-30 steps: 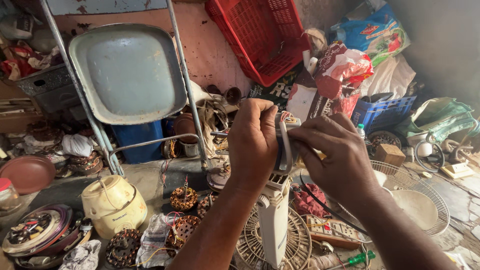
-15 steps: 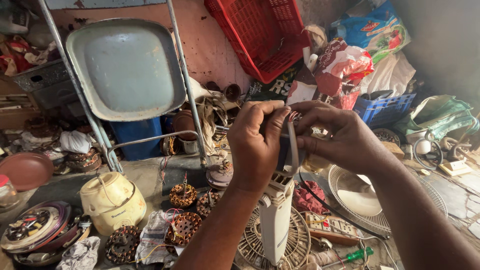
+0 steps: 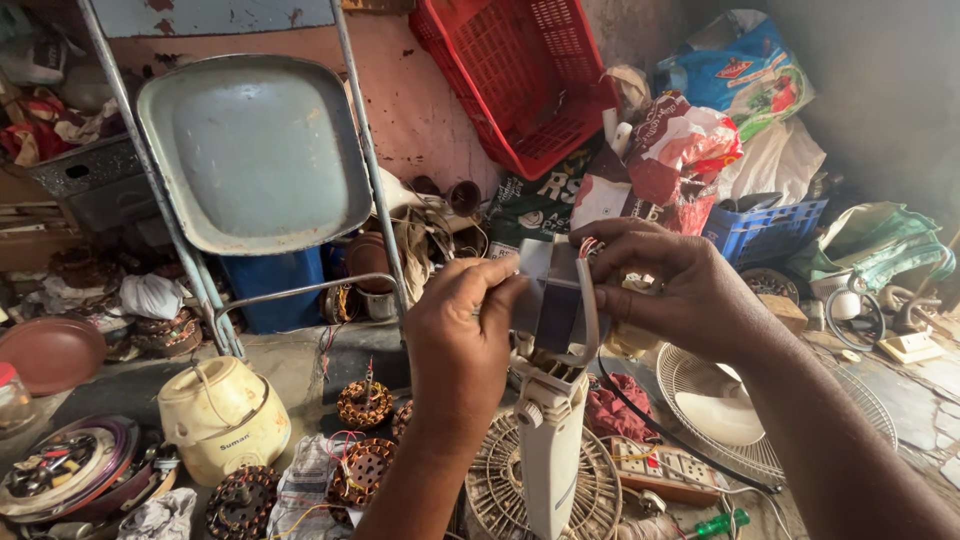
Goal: The person sits on the floor of a cluttered repair workshop and works on a pedestal fan motor. They handle the rotor and copper-wound stator, apply lubricant from a bottle to the motor shaft and bearing, wipe parts with a cloth, fit the motor housing onto the fan, and tighten it using a screwdriver.
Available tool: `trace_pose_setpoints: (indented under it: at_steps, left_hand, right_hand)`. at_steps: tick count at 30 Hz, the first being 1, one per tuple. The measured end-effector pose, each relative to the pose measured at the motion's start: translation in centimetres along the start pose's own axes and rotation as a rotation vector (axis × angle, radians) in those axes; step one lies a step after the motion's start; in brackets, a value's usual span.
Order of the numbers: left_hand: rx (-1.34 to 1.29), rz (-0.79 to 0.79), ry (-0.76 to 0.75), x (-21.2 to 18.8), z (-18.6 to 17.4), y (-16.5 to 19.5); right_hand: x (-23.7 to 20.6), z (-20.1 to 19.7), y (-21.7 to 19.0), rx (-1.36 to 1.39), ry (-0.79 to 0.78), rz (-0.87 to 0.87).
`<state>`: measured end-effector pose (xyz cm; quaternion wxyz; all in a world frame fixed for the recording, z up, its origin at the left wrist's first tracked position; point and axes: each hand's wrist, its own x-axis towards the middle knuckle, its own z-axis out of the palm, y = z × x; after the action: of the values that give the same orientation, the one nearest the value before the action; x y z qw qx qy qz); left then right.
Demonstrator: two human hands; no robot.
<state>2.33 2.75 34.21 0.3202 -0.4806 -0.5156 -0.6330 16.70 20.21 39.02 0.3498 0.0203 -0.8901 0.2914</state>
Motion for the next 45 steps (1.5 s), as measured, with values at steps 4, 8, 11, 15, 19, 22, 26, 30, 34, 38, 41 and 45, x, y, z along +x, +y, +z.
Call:
trace_pose_setpoints:
  at_steps: [4, 8, 11, 15, 19, 22, 26, 30, 34, 38, 41, 45]
  left_hand:
    - [-0.038, -0.102, -0.04, 0.1, 0.7, 0.6]
    - [-0.048, -0.082, -0.028, -0.6, 0.8, 1.0]
    - [-0.058, -0.066, -0.03, -1.2, 0.8, 1.0]
    - [-0.112, -0.132, -0.02, -1.3, 1.4, 0.3]
    - [-0.295, -0.21, 0.033, -1.3, 2.1, -0.2]
    - [-0.181, -0.149, 0.04, -1.7, 2.4, 0.0]
    - [-0.149, -0.048, 0.043, -2.5, 2.0, 0.5]
    - [-0.16, -0.046, -0.023, -1.7, 1.2, -0.1]
    - [-0.279, -0.206, -0.255, -0.1, 0.0, -1.3]
    - [-0.48, -0.363, -0.398, 0.9, -0.3, -2.2]
    - [-0.501, -0.359, -0.412, 0.8, -0.3, -2.5]
    - [-0.523, -0.456, -0.392, 0.5, -0.1, -2.4]
  right_hand:
    - [-0.2, 0.2, -0.1, 0.038, -0.008, 0.009]
    - [-0.2, 0.3, -0.2, -0.003, 0.007, -0.017]
    - [-0.3, 0.3, -0.2, -0.005, 0.006, 0.001]
    - [-0.5, 0.1, 0.0, -0.016, 0.018, 0.018]
    - [-0.6, 0.1, 0.4, -0.063, 0.024, -0.025]
    - [-0.6, 0.1, 0.6, -0.029, 0.026, -0.004]
    - [-0.8, 0.0, 0.8, 0.039, 0.023, 0.037]
    - [-1.0, 0.0, 0.6, -0.012, 0.023, 0.033]
    - [-1.1, 0.0, 0.4, -0.056, 0.014, 0.001]
    - [-0.9, 0.0, 0.2, 0.012, 0.015, 0.011]
    - [-0.9, 0.0, 0.0, -0.016, 0.017, 0.009]
    - [-0.8, 0.2, -0.2, 0.006, 0.021, 0.064]
